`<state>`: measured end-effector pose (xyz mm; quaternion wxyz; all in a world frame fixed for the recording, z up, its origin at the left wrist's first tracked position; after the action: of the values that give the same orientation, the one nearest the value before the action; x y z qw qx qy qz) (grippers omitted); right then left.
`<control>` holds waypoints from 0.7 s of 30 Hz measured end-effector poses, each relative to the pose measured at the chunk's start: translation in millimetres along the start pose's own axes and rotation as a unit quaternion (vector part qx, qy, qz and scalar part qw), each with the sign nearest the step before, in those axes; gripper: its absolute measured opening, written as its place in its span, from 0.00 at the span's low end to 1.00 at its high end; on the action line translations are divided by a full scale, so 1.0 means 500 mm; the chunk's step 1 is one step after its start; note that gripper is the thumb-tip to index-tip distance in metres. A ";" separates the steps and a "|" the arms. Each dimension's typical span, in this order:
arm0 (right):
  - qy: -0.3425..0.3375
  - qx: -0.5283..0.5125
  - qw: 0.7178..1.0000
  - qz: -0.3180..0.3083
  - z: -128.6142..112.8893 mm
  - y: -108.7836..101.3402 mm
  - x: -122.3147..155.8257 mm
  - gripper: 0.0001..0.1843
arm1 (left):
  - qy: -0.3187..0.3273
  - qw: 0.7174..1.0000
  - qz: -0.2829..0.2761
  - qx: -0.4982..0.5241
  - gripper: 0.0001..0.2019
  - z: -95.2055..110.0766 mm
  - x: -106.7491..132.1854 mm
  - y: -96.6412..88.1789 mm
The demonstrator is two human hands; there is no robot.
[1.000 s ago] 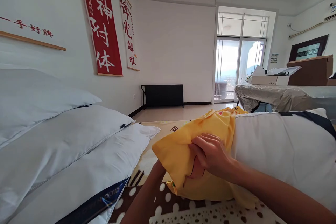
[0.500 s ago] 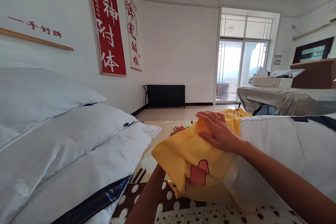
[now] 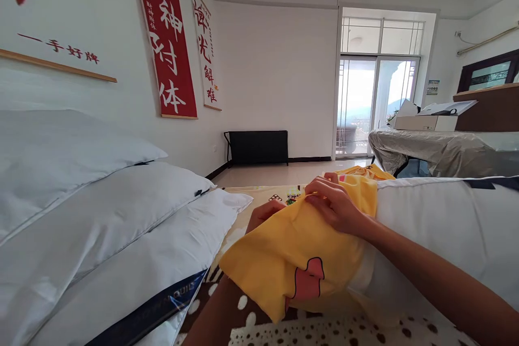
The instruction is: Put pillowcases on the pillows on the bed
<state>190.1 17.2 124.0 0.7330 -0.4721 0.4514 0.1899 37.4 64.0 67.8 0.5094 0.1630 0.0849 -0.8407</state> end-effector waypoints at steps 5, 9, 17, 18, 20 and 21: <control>0.025 0.013 0.996 -0.083 -0.013 -0.016 0.006 0.07 | -0.062 0.991 -0.117 -0.010 0.12 -0.004 -0.012 0.012; 0.017 0.002 0.981 -0.195 -0.025 -0.022 0.021 0.08 | 0.061 0.984 -0.132 -0.105 0.11 0.026 -0.012 0.012; -0.014 -0.091 0.984 -0.153 -0.030 0.024 0.024 0.08 | 0.023 0.967 -0.117 -0.227 0.12 0.055 0.017 0.022; -0.017 -0.092 0.984 -0.152 -0.032 0.037 0.024 0.09 | 0.019 0.968 -0.125 -0.218 0.13 0.054 0.016 0.024; -0.018 -0.077 0.985 -0.151 -0.034 0.061 0.025 0.12 | 0.025 0.975 -0.136 -0.175 0.15 0.043 0.007 0.026; -0.018 -0.064 0.986 -0.151 -0.034 0.071 0.026 0.12 | 0.033 0.980 -0.126 -0.151 0.16 0.034 0.001 0.021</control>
<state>163.7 17.8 92.1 0.7293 -0.5775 0.3487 0.1141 43.3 53.1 83.9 0.4152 0.1002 0.2474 -0.8697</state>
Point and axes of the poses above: each hand's wrist, its own x-axis away from the middle knuckle, its own y-axis out of the palm, z = x × y, the point moved 5 cm from there along -x, towards the middle knuckle, and after that the axes turned 12 degrees about -y, right-handed, at the moved point
